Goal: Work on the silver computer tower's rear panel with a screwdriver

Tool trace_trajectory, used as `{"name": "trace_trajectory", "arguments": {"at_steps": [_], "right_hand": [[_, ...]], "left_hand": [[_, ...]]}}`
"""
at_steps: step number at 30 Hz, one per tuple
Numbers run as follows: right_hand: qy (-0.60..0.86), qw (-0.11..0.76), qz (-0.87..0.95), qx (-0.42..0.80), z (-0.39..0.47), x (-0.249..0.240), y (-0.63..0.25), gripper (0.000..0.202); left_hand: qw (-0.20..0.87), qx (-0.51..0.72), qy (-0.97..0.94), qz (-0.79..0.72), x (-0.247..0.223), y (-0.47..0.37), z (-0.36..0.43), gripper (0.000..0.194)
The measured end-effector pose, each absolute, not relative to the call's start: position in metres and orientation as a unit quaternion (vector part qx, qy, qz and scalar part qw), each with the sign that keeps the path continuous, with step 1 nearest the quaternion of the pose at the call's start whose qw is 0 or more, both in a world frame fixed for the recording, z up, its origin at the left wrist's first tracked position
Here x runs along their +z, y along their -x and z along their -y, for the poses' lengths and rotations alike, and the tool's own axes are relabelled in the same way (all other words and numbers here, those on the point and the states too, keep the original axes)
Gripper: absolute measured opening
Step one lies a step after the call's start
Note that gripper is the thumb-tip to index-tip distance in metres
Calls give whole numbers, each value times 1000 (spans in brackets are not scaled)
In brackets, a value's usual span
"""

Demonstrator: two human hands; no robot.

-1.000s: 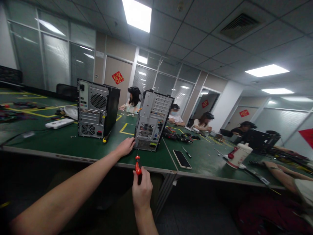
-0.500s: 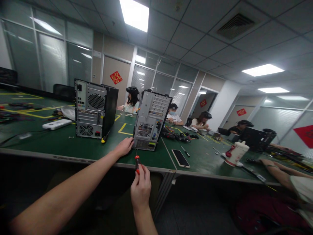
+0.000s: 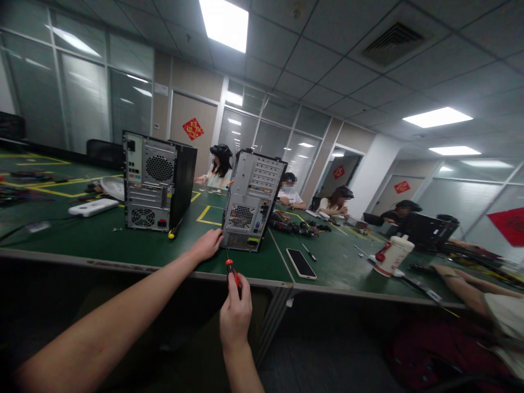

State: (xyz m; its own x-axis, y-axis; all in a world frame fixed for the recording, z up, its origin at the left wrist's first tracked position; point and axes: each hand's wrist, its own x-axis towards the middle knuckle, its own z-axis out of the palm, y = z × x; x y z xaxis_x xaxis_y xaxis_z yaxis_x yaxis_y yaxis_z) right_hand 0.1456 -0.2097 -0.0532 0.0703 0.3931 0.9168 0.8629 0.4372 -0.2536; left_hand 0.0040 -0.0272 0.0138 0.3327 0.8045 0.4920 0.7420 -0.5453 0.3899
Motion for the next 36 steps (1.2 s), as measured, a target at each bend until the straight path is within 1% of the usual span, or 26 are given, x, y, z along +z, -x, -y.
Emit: {"name": "trace_trajectory", "arguments": {"at_steps": [4, 6, 9, 16, 22, 30, 36], "right_hand": [[502, 562, 629, -191, 211, -52, -146, 26], [510, 563, 627, -174, 211, -51, -146, 25], [507, 566, 629, -166, 212, -49, -146, 25], [482, 572, 631, -206, 213, -47, -143, 28], [482, 554, 646, -211, 214, -47, -141, 37], [492, 573, 628, -187, 214, -47, -144, 22], [489, 571, 627, -203, 211, -49, -146, 28]], "left_hand": [[41, 330, -816, -474, 13, -4, 27, 25], [44, 331, -815, -473, 13, -4, 27, 25], [55, 334, -816, -469, 14, -3, 28, 24], [56, 330, -815, -473, 14, -4, 28, 24], [69, 330, -813, -474, 15, -3, 29, 26], [62, 331, -816, -470, 15, -4, 29, 25], [52, 320, -815, -481, 17, -4, 30, 25]]}}
